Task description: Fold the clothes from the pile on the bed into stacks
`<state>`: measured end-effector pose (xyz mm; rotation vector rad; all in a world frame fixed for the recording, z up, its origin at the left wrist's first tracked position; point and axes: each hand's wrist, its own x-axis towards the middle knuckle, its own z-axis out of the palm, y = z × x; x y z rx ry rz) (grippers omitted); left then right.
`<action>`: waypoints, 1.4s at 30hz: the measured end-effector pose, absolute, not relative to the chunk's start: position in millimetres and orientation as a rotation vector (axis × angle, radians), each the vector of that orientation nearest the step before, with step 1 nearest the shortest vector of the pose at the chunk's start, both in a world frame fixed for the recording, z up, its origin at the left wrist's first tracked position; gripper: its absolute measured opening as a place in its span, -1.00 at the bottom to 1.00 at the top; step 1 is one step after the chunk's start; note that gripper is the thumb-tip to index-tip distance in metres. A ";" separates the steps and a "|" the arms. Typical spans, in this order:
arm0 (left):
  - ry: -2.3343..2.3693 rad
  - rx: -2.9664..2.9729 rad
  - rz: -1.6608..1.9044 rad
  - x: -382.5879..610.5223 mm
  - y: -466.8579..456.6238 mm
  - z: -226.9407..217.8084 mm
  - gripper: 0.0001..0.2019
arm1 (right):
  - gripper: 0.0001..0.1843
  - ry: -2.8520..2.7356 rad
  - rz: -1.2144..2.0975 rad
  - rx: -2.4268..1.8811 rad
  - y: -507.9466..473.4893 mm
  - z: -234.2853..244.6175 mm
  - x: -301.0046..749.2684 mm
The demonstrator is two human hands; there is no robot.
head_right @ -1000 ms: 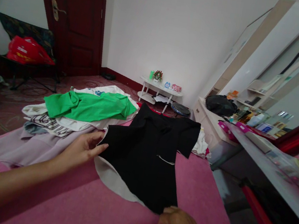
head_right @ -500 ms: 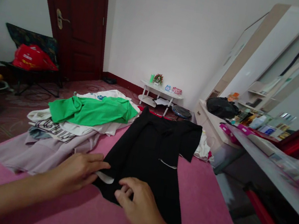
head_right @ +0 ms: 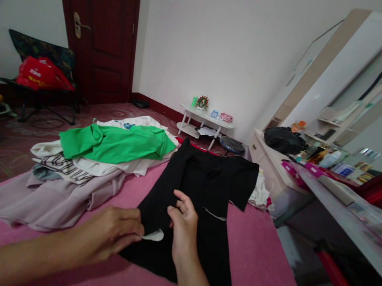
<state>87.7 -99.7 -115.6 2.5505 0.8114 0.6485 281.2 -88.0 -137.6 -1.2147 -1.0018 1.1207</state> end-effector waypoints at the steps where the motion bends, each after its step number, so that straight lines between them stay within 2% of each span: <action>1: 0.817 2.579 0.579 89.4 -100.4 -118.6 -0.79 | -0.59 -1.116 1.023 -1.274 -88.4 -142.0 285.6; 3: 0.830 2.657 0.407 94.4 -100.1 -123.6 -0.81 | -0.69 -1.321 0.834 -1.390 -90.1 -153.1 292.9; 6: 0.863 2.754 0.068 107.4 -92.8 -118.0 -0.88 | -0.59 -1.496 0.647 -1.495 -91.4 -169.1 296.9; 10: 0.921 2.733 -0.132 137.9 -64.2 -82.6 -0.73 | -0.54 -1.574 0.610 -1.503 -88.9 -178.7 294.7; 12: 1.047 2.692 -0.013 158.5 -41.6 -71.1 -0.71 | -0.57 -1.563 0.617 -1.484 -87.4 -179.9 294.5; 14: 1.248 2.647 0.263 179.2 -16.1 -76.2 -0.73 | -0.59 -1.542 0.618 -1.499 -87.1 -180.5 295.4; 16: 1.444 2.584 0.612 196.0 8.3 -98.3 -0.58 | -0.59 -1.525 0.631 -1.528 -88.5 -180.5 296.4; 18: 1.594 2.501 0.808 206.3 27.8 -129.5 -0.43 | -0.62 -1.513 0.669 -1.520 -90.9 -179.5 296.5; 21: 1.669 2.415 0.852 210.0 44.0 -169.4 -0.36 | -0.68 -1.451 0.807 -1.526 -91.4 -174.8 295.9; 25: 1.665 2.374 0.909 206.0 49.3 -184.9 -0.41 | -0.58 -1.453 1.026 -1.616 -72.8 -161.3 312.6; 27: 1.685 2.340 0.908 205.2 49.5 -182.5 -0.43 | -0.63 -1.562 0.769 -1.660 -55.3 -154.8 335.8; 29: 1.690 2.319 0.899 205.4 49.4 -179.3 -0.44 | -0.69 -1.640 0.260 -1.729 -36.3 -152.7 366.4; 30: 1.691 2.312 0.892 205.6 49.3 -178.1 -0.45 | -0.66 -1.636 0.026 -1.800 -27.2 -153.9 382.6; 32: 1.692 2.300 0.878 205.6 49.4 -177.0 -0.47 | -0.48 -1.595 -0.217 -1.958 -11.8 -160.2 412.9; 34: 1.692 2.289 0.881 205.2 49.5 -177.2 -0.49 | -0.36 -1.584 -0.184 -2.069 -0.6 -167.5 436.9; 38: 1.688 2.259 0.907 204.3 49.5 -179.1 -0.50 | -0.54 -1.665 0.025 -1.986 10.8 -161.5 462.9; 42: 1.731 2.191 0.933 204.6 48.9 -179.6 -0.51 | -0.55 -1.539 -0.117 -1.931 15.3 -130.0 478.7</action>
